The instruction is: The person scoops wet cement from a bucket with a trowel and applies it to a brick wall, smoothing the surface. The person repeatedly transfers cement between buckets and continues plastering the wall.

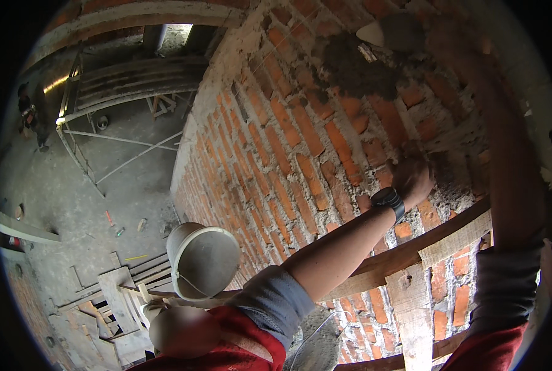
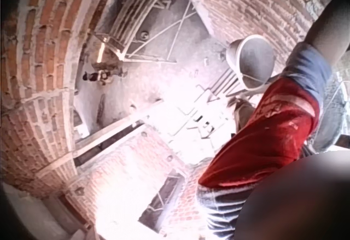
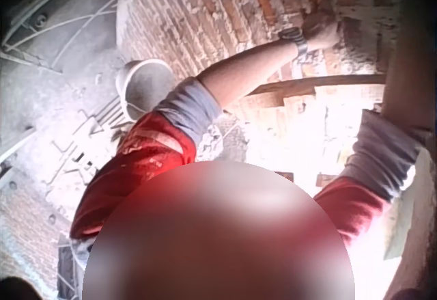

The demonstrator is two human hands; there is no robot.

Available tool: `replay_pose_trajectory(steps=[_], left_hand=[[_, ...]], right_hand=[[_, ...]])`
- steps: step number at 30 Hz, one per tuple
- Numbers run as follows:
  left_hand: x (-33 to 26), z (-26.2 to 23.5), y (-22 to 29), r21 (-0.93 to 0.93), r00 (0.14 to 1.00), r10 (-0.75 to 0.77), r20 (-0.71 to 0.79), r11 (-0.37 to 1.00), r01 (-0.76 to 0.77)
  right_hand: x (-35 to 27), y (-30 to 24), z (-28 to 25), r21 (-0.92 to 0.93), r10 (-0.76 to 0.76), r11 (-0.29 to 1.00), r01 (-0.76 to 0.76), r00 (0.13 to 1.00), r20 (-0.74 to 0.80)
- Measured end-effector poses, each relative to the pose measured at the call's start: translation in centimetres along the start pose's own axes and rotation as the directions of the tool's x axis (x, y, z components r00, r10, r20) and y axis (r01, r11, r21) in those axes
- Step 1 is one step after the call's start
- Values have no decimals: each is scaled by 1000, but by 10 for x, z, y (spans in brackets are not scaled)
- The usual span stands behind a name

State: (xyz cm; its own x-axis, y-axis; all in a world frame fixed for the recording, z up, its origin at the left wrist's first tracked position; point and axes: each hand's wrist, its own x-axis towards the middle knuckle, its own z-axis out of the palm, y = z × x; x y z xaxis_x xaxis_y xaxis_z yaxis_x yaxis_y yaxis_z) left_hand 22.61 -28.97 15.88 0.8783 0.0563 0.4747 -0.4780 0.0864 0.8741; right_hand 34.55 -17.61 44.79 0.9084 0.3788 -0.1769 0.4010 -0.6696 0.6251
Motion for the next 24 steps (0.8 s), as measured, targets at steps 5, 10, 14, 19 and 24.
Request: replay_pose_trajectory(steps=[5, 10, 14, 19, 24], left_hand=[[1, 4, -3, -9, 999, -32, 5, 999, 32], [3, -1, -8, 14, 1000, 1, 15, 1000, -1], [5, -15, -4, -113, 972, -82, 220, 988, 109], [6, -28, 2, -55, 963, -86, 256, 993, 104], [7, -25, 1, -78, 965, -83, 248, 991, 106]], right_hand=[[-1, 1, 1, -1, -6, 1000, 6, 1000, 8], [-1, 6, 1, 6, -12, 1000, 12, 1000, 17], [-3, 11, -5, 26, -11, 1000, 10, 999, 40], [-12, 20, -16, 61, 10, 998, -15, 997, 82], [-13, 31, -16, 77, 2, 997, -10, 994, 107]])
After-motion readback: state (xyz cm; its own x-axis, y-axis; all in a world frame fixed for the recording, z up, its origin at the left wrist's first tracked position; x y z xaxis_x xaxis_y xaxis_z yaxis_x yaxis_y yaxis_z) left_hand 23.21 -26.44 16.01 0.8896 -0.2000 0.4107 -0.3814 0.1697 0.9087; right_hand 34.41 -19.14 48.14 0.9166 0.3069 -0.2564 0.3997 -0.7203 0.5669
